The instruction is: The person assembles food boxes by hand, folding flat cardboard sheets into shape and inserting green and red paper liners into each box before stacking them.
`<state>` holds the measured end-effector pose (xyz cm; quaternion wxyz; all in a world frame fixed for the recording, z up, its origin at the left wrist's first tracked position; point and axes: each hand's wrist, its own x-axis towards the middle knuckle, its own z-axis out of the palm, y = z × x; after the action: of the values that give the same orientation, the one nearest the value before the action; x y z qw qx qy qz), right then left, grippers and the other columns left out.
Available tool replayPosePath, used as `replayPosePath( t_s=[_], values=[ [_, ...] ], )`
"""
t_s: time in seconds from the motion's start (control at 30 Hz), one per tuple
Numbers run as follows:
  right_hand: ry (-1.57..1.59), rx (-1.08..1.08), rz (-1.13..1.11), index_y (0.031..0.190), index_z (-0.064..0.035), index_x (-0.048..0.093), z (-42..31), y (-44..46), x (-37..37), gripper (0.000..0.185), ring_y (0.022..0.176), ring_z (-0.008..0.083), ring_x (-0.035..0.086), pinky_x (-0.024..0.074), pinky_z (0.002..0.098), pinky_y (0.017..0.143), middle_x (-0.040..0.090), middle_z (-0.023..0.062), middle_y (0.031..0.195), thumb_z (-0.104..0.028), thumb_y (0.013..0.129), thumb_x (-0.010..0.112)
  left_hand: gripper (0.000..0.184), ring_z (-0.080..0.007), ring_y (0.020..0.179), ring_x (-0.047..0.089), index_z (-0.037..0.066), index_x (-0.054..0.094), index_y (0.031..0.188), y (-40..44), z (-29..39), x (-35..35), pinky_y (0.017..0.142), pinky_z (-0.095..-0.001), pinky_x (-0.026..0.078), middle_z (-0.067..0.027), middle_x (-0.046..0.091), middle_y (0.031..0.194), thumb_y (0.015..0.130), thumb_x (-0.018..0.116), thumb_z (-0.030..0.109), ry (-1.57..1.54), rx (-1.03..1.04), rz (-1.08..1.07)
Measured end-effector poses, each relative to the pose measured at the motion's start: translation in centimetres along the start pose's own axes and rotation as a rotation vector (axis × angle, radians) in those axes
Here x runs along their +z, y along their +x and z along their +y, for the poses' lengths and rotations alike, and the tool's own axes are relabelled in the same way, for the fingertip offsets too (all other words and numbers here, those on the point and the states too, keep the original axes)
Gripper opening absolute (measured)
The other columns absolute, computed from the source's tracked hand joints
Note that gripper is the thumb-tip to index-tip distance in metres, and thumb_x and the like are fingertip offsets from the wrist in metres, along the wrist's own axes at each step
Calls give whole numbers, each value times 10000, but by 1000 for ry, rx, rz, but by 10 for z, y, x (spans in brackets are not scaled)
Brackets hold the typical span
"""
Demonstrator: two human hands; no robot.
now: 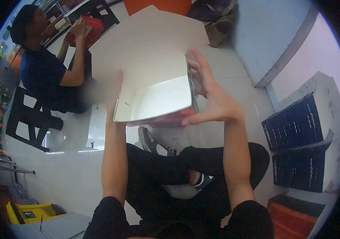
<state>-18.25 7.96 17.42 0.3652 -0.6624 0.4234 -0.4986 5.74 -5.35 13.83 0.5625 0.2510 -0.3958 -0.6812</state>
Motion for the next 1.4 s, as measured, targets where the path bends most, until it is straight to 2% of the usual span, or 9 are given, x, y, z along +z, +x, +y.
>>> replayPosePath(
  t_s=[0.27,0.5,0.8,0.93,1.0,1.07,1.13,1.2,1.4],
  values=[
    [65,46,162,1588,-116,51,52,8,-7,1328,1490,393,200,325,508,1149,156,224,1603,-155,584,919,502,-215,1266,529,-67,440,1419,1,-7,-5,1057,-331,409,-157,544,1378,1072,432,296,145,-80,-146],
    [-131,152,93,1567,-15,97,59,6,-8,1266,1493,344,232,314,468,1168,238,241,1594,-215,599,888,570,-259,1234,549,-45,435,1432,-19,-12,-1,1038,-347,422,-190,540,1377,868,519,-33,525,53,-23],
    [-621,157,39,1514,-15,288,73,6,-11,1074,1278,388,497,447,397,1050,451,251,1430,-185,611,843,518,-251,1059,619,-38,548,1329,-25,-17,-6,911,-336,468,-213,618,1209,820,454,-55,1146,148,70],
    [-658,238,30,1511,-14,285,67,7,-3,1057,1169,395,553,482,412,988,502,240,1328,-181,624,835,453,-358,1072,614,-25,561,1300,-27,-15,-3,931,-388,478,-230,606,1235,848,532,-11,1447,353,-18],
    [-725,189,29,1522,-17,257,70,6,-4,1065,1101,398,577,496,424,955,514,225,1279,-150,632,826,427,-369,1113,601,-16,558,1292,-36,-9,20,942,-404,477,-224,598,1257,881,621,81,1745,923,-192],
    [-677,156,45,1526,-13,245,77,4,-5,1057,1102,390,583,503,415,947,510,222,1284,-123,643,816,486,-357,1076,630,57,540,1335,-40,-13,42,897,-406,504,-207,570,1306,880,675,160,1638,860,-434],
    [-631,114,42,1529,-10,233,77,3,-10,1050,1103,383,590,510,406,938,506,219,1289,-96,654,807,475,-371,965,678,113,526,1357,-52,-17,76,769,-452,540,-188,658,1195,898,650,133,1387,288,-726],
    [-479,188,-119,1533,-1,231,74,0,-21,994,1101,354,605,526,380,912,483,219,1326,-35,693,763,446,-368,924,687,143,532,1337,-44,-30,76,746,-442,542,-168,686,1133,904,637,121,1507,312,-773],
    [-413,78,141,1211,37,558,101,6,-14,431,955,271,685,541,385,837,659,177,1100,55,785,619,328,-384,758,684,151,559,1227,-41,-39,76,655,-455,530,-136,726,879,906,594,97,1660,454,-783]
  ],
)
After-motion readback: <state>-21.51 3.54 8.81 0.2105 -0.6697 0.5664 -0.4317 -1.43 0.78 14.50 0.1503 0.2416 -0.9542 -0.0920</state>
